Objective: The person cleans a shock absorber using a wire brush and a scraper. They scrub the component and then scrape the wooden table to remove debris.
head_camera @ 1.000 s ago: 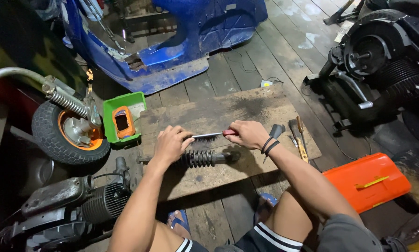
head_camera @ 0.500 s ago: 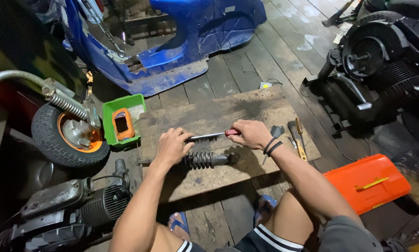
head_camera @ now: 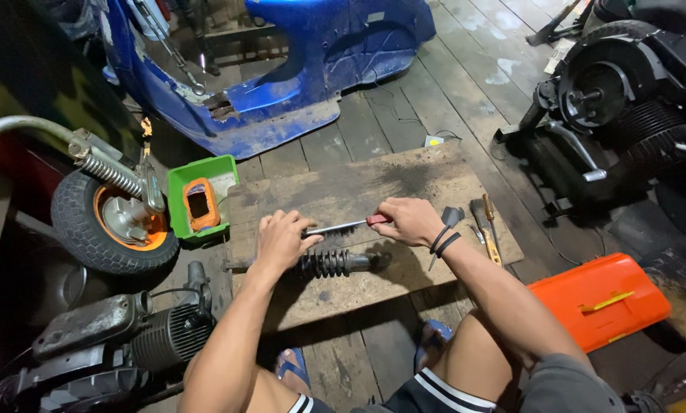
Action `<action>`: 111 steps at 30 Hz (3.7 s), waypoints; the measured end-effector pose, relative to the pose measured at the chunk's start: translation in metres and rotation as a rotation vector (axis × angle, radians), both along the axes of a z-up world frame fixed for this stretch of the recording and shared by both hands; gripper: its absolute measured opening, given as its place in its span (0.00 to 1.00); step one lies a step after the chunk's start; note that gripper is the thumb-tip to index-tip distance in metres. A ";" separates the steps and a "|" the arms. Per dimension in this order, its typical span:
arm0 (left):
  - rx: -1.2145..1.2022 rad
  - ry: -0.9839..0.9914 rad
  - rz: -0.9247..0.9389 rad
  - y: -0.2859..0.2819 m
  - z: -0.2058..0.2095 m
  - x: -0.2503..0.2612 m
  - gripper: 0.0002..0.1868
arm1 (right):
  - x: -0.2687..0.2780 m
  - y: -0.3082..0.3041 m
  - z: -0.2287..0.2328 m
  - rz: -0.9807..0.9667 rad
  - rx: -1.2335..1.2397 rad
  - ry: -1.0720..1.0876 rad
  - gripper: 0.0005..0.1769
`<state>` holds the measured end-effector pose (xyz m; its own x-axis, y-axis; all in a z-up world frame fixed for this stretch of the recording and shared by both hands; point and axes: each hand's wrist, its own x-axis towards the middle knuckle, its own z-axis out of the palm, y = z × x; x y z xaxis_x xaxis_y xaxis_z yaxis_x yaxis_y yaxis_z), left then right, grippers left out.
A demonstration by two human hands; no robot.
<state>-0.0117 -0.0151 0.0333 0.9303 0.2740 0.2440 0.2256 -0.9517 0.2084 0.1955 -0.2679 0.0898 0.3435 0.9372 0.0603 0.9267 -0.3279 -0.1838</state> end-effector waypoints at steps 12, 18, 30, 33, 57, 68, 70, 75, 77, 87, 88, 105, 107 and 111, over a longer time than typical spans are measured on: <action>0.241 -0.052 -0.041 -0.002 -0.034 0.018 0.10 | -0.002 -0.002 0.003 0.050 0.070 -0.057 0.18; 0.351 -0.182 -0.137 -0.011 -0.031 0.022 0.08 | 0.007 -0.009 -0.006 0.051 0.038 0.002 0.19; 0.243 -0.221 -0.074 -0.023 -0.015 0.019 0.12 | 0.011 -0.016 0.000 -0.036 -0.069 0.048 0.21; 0.193 -0.217 -0.030 -0.012 -0.020 0.017 0.12 | 0.019 -0.018 -0.009 -0.073 -0.082 0.039 0.20; 0.152 -0.180 -0.033 -0.003 -0.039 0.023 0.09 | 0.012 -0.016 -0.003 -0.065 0.016 0.020 0.21; 0.302 -0.266 -0.163 -0.008 -0.025 0.019 0.05 | 0.016 -0.019 -0.020 0.047 -0.177 -0.031 0.22; 0.291 -0.253 -0.172 -0.007 -0.029 0.019 0.05 | 0.016 -0.020 -0.027 0.047 -0.189 -0.036 0.23; 0.248 -0.288 -0.166 0.001 -0.022 0.020 0.05 | 0.010 -0.025 -0.020 0.042 -0.021 -0.110 0.21; 0.268 -0.285 -0.185 -0.001 -0.012 0.020 0.05 | 0.008 -0.021 -0.019 0.034 -0.016 -0.105 0.21; 0.155 -0.228 0.004 -0.017 0.035 0.033 0.15 | 0.014 -0.021 -0.010 -0.173 -0.011 0.023 0.23; 0.145 -0.225 -0.005 -0.015 0.032 0.034 0.15 | 0.016 -0.027 -0.002 -0.183 -0.020 0.026 0.23; -0.168 -0.072 0.057 -0.014 0.023 0.062 0.18 | 0.150 -0.140 -0.097 -1.050 0.201 0.368 0.35; -0.174 -0.065 0.058 -0.019 0.021 0.067 0.11 | 0.144 -0.134 -0.091 -1.080 0.149 0.350 0.34; -0.106 0.006 0.025 -0.020 0.004 0.072 0.17 | 0.145 -0.116 -0.083 -1.113 0.028 0.286 0.31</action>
